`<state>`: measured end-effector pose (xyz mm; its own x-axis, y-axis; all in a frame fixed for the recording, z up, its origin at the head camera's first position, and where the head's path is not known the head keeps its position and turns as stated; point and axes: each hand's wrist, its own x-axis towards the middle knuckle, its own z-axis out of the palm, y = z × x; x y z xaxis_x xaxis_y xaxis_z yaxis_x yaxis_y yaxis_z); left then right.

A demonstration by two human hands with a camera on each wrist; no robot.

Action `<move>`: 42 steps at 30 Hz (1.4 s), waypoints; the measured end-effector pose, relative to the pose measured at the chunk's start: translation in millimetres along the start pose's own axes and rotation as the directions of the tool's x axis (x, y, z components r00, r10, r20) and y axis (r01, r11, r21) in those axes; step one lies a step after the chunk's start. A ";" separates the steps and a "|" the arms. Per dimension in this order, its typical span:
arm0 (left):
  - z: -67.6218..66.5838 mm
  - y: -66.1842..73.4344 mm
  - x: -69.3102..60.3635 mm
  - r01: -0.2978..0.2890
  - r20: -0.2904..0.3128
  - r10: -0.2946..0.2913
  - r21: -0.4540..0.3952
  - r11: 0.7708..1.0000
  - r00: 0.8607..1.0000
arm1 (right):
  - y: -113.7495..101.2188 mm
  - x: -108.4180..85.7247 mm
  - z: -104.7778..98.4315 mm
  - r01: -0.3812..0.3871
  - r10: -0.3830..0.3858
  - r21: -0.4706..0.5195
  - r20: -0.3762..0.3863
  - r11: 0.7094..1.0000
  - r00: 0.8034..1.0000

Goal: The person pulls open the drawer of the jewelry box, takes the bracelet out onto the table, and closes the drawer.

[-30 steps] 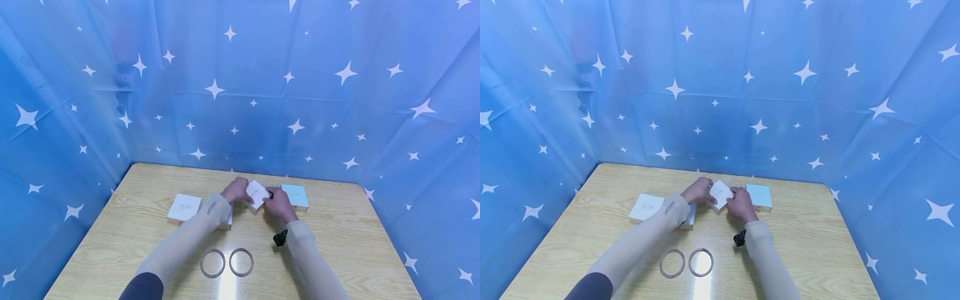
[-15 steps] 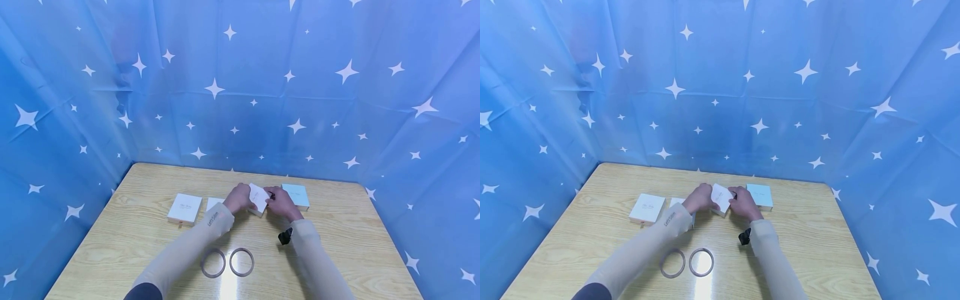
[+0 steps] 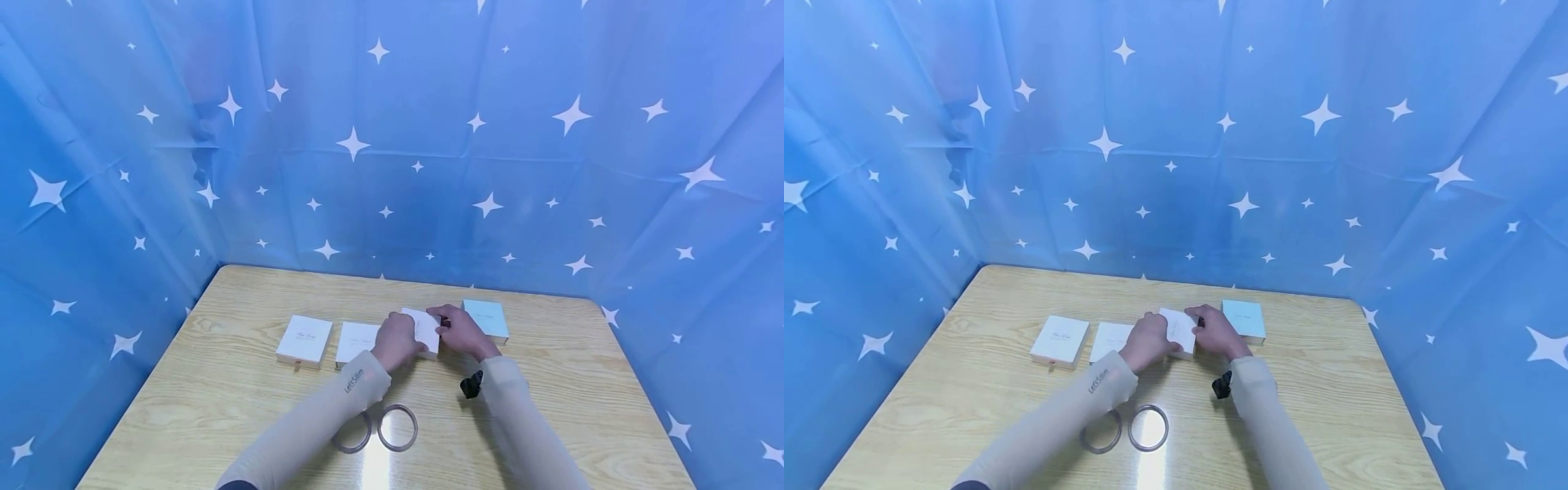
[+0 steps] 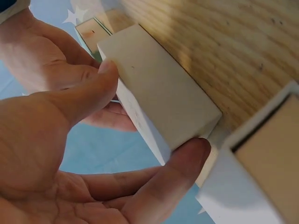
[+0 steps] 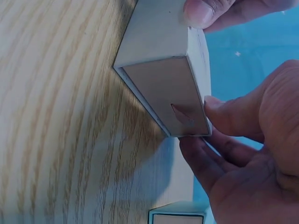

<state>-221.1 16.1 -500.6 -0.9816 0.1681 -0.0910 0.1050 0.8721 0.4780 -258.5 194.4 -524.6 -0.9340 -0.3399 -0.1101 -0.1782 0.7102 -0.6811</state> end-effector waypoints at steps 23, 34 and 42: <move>2.3 3.1 -19.3 0.002 -0.025 -0.001 0.046 0.999 1.000 | 9.4 -11.2 -2.1 -0.010 0.011 0.042 -0.020 0.999 1.000; -13.7 -0.4 -8.1 -0.188 0.054 0.181 0.189 0.964 0.982 | 7.0 -22.7 -12.5 -0.116 0.121 0.062 -0.094 0.991 0.988; -12.9 -13.2 9.6 -0.355 0.187 0.324 0.165 0.920 0.927 | 4.6 -29.6 -5.1 -0.312 0.339 0.334 -0.025 0.889 0.940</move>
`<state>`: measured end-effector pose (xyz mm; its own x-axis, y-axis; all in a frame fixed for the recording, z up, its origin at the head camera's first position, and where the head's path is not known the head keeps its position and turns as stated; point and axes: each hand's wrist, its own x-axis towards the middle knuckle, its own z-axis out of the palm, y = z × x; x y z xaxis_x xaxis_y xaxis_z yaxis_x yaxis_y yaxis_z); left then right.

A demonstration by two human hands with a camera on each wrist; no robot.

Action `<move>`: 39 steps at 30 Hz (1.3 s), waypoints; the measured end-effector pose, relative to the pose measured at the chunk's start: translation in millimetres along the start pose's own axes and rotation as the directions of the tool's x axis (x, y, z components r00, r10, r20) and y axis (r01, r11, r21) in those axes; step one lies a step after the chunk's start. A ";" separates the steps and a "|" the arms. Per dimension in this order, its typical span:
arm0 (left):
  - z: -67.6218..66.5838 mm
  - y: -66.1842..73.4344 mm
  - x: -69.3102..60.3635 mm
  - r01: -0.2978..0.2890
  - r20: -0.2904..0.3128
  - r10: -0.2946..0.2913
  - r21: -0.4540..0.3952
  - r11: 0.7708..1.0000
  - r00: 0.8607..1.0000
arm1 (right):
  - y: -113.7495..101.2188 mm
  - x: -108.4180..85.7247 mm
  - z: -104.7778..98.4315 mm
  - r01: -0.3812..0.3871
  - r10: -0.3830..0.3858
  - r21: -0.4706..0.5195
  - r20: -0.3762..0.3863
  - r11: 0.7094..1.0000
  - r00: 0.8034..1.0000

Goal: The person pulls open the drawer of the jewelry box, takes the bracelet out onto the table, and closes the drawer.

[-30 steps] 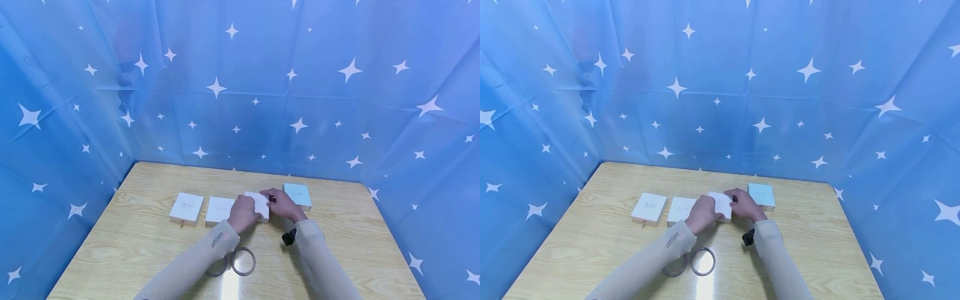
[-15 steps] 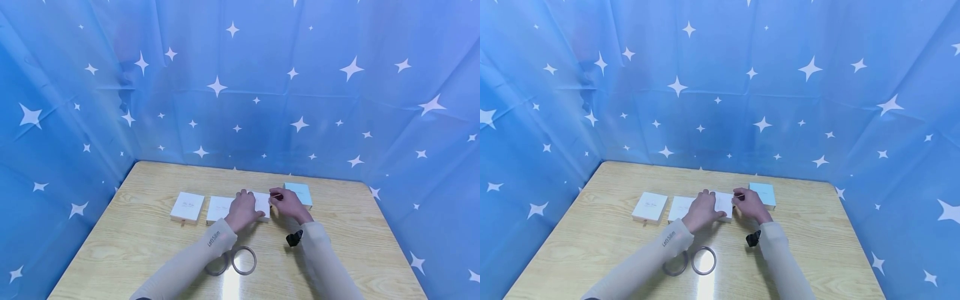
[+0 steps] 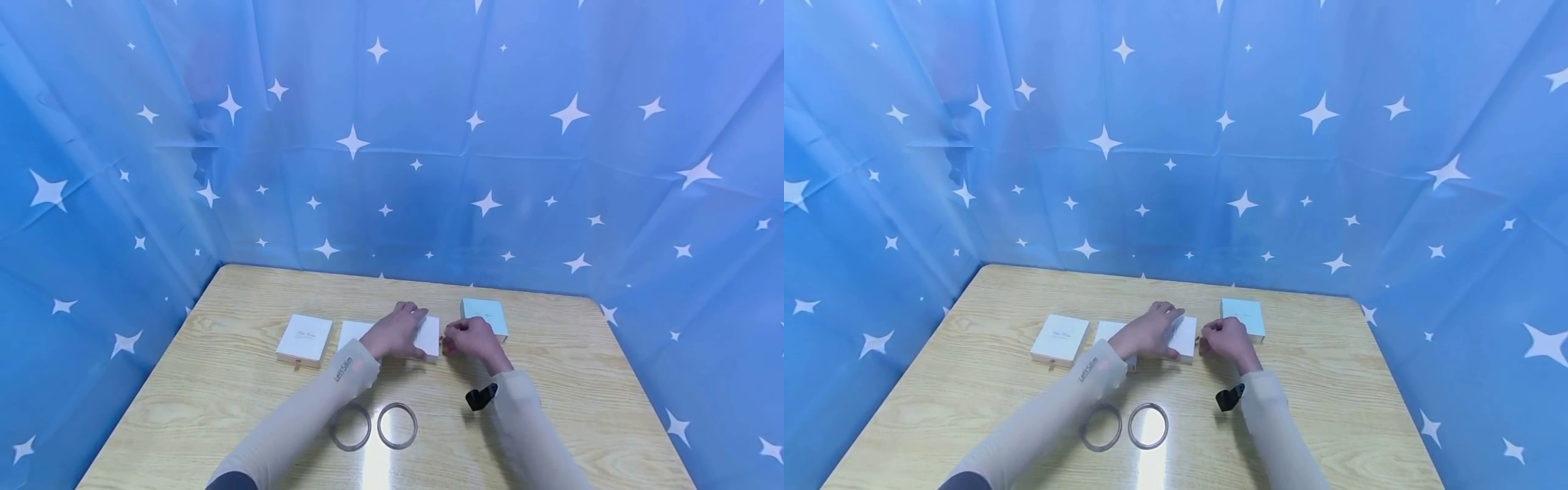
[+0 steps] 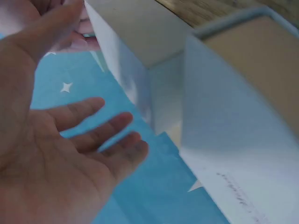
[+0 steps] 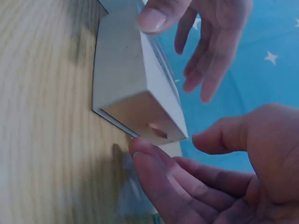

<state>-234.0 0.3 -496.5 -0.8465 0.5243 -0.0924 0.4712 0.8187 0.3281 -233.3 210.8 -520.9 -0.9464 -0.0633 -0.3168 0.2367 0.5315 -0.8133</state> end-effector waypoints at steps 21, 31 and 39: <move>4.4 -6.3 12.8 -0.039 0.048 0.038 0.029 0.999 0.998 | 9.3 -5.7 24.2 -0.001 0.015 0.149 -0.090 0.989 0.996; 6.0 -6.5 14.7 -0.037 0.041 0.036 0.025 0.999 0.998 | 14.3 -6.5 26.9 0.007 0.002 0.087 -0.100 0.996 0.995; 5.8 -8.1 14.3 -0.038 0.030 0.036 0.045 0.998 0.999 | 15.2 -5.4 27.6 0.031 -0.023 0.072 -0.105 0.997 0.994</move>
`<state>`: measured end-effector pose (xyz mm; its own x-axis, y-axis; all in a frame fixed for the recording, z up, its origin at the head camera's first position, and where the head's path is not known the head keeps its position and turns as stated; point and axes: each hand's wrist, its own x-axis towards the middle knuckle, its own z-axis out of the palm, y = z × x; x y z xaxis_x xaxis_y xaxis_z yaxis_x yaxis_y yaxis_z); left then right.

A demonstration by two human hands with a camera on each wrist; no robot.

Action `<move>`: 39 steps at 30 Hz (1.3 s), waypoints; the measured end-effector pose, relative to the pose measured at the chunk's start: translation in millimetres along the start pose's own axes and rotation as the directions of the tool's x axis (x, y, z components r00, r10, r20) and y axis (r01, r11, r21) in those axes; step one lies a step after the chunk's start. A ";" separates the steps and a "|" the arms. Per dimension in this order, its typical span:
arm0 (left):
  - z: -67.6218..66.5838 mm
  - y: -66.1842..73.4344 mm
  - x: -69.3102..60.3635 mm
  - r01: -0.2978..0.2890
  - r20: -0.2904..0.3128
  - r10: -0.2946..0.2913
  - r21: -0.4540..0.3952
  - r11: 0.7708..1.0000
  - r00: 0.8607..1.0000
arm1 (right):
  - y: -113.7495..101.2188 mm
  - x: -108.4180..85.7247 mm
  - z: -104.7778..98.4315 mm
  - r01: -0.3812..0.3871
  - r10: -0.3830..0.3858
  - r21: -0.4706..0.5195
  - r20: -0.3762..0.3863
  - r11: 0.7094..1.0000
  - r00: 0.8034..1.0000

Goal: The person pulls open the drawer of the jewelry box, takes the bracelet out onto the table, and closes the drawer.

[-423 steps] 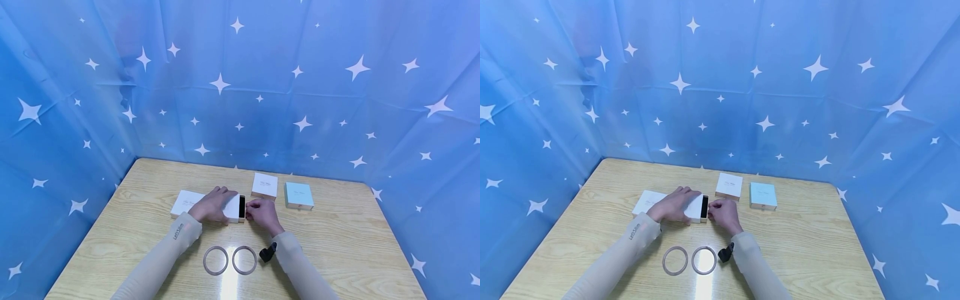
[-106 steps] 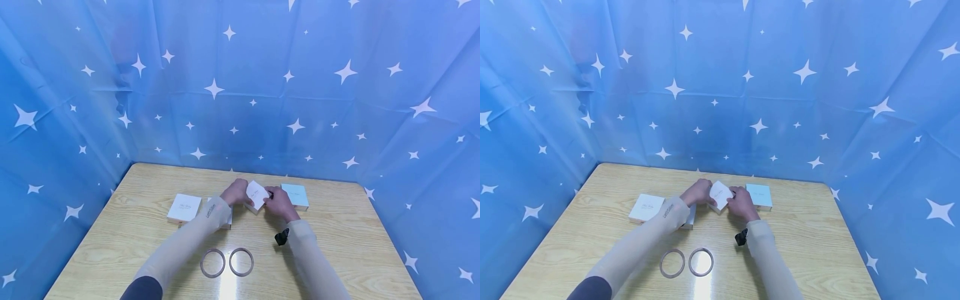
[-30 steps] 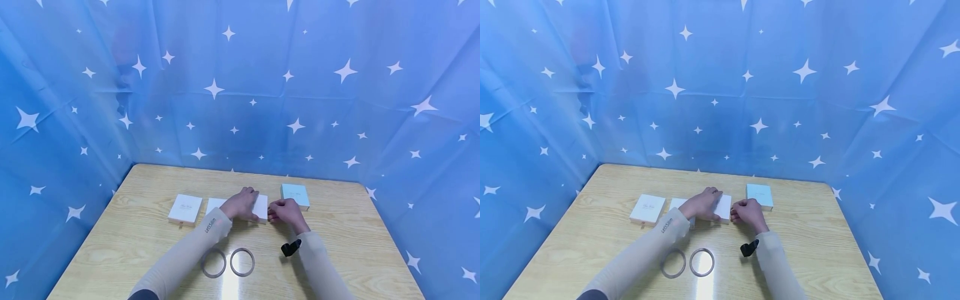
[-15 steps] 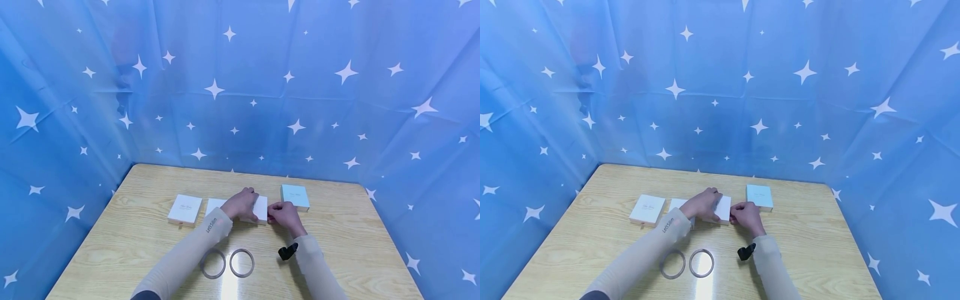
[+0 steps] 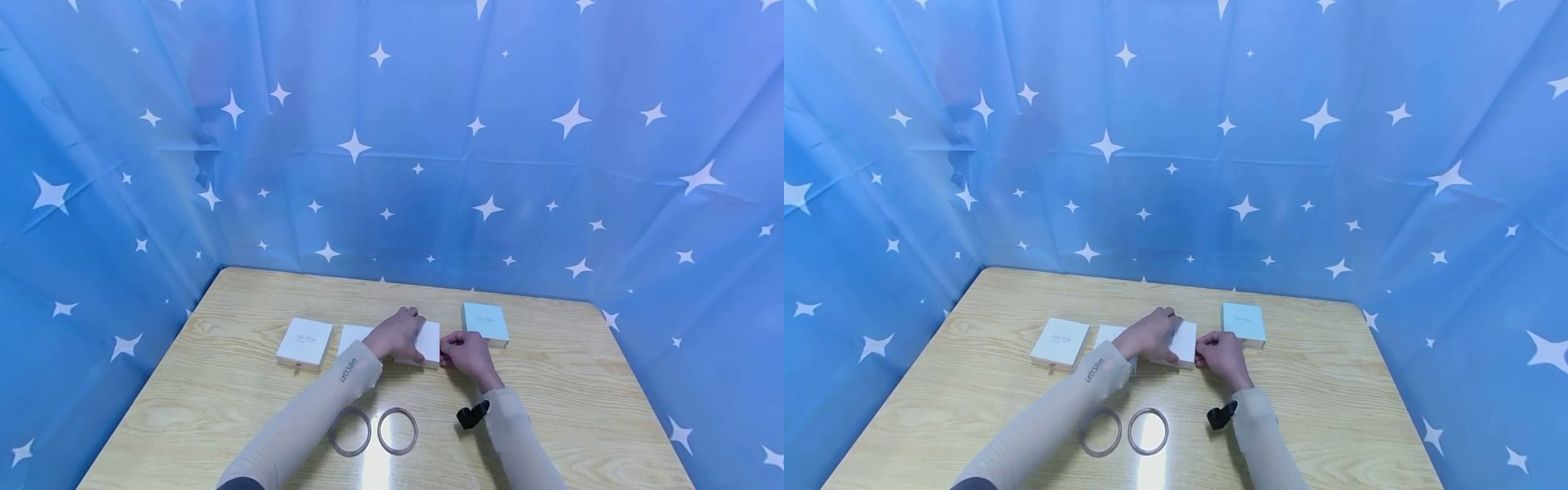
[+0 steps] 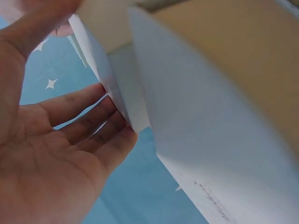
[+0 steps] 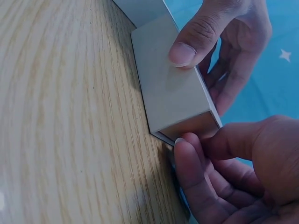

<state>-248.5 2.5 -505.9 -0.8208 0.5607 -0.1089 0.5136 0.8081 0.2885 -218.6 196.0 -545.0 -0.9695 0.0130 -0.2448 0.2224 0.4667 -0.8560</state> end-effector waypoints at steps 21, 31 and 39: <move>0.4 -2.0 -1.4 0.007 0.008 -0.007 -0.025 1.000 1.000 | 4.0 -2.0 -9.1 0.004 -0.005 -0.041 -0.026 0.999 1.000; 0.6 -2.5 -0.4 0.009 0.024 -0.009 -0.004 1.000 1.000 | 8.4 -5.2 -15.7 -0.024 0.022 -0.043 -0.029 0.999 0.999; 2.0 -3.7 -0.5 0.000 0.019 0.000 -0.008 1.000 1.000 | 11.5 -6.0 -19.5 -0.034 0.033 -0.046 -0.037 0.998 0.999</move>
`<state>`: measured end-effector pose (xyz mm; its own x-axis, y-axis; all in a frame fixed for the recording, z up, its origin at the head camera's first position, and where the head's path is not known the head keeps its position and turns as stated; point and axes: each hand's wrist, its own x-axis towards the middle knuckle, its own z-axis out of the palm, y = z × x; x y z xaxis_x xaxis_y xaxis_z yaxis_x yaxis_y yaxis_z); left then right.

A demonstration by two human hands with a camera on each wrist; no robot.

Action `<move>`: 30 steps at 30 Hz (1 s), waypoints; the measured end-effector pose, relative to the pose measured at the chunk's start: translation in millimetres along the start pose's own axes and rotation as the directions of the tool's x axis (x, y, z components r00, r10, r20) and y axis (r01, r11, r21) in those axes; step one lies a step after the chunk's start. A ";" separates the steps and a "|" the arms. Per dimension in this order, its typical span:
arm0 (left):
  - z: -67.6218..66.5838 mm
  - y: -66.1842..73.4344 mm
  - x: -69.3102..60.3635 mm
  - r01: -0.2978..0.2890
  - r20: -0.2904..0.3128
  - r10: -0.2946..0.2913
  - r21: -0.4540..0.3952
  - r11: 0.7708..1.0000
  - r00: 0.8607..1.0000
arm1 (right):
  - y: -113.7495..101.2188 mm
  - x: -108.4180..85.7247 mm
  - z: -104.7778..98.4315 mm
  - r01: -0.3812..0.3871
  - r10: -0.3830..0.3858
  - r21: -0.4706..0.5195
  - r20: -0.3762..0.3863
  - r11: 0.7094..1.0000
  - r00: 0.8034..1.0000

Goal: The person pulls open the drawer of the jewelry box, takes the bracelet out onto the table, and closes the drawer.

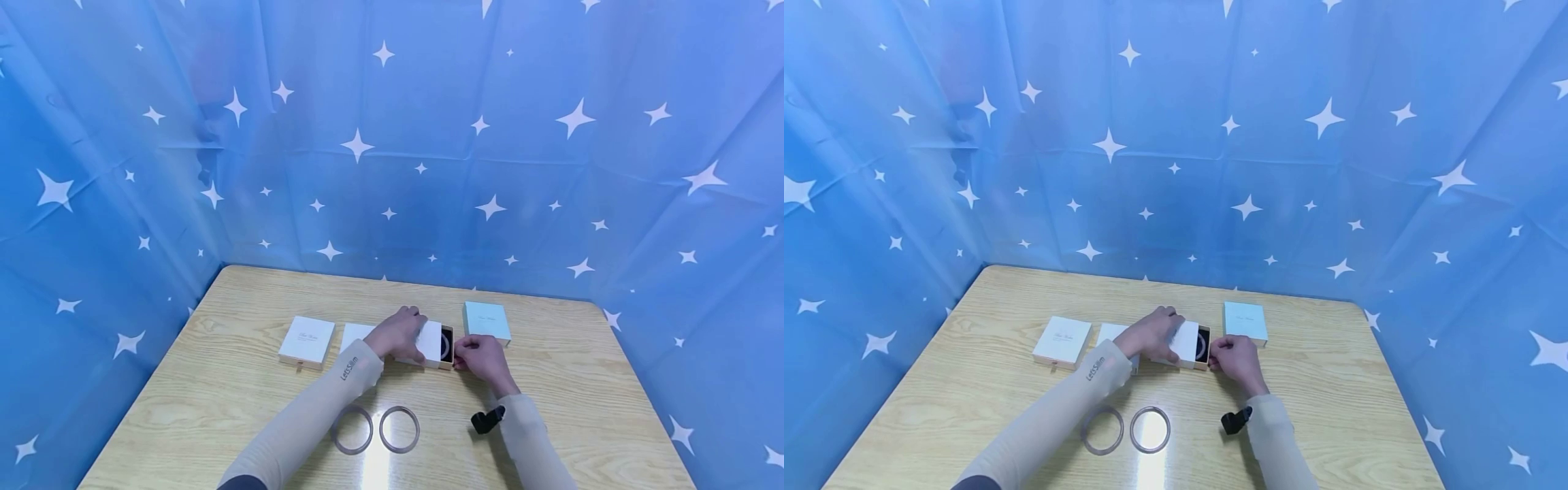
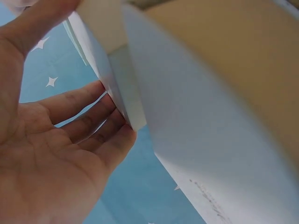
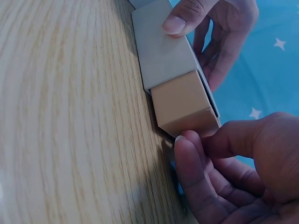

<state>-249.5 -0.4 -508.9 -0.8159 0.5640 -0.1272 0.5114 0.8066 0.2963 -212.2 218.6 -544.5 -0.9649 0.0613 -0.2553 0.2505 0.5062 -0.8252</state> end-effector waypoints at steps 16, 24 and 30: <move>-3.9 0.6 -2.0 0.003 0.017 -0.003 -0.001 1.000 1.000 | 4.7 -2.8 -4.5 0.003 -0.002 0.011 -0.019 1.000 1.000; -3.2 -1.0 -1.1 -0.011 0.020 0.011 0.001 1.000 1.000 | 6.1 -6.5 -8.1 0.003 -0.002 0.018 -0.011 1.000 1.000; -4.0 -2.3 -1.6 -0.011 0.039 0.011 0.012 1.000 0.999 | 8.1 -7.5 -10.5 0.008 -0.008 0.002 -0.007 1.000 1.000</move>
<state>-250.4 -3.8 -505.5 -0.7992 0.5793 -0.1604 0.5239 0.8022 0.2864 -203.8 231.2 -544.0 -0.9674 0.0634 -0.2450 0.2429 0.5049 -0.8283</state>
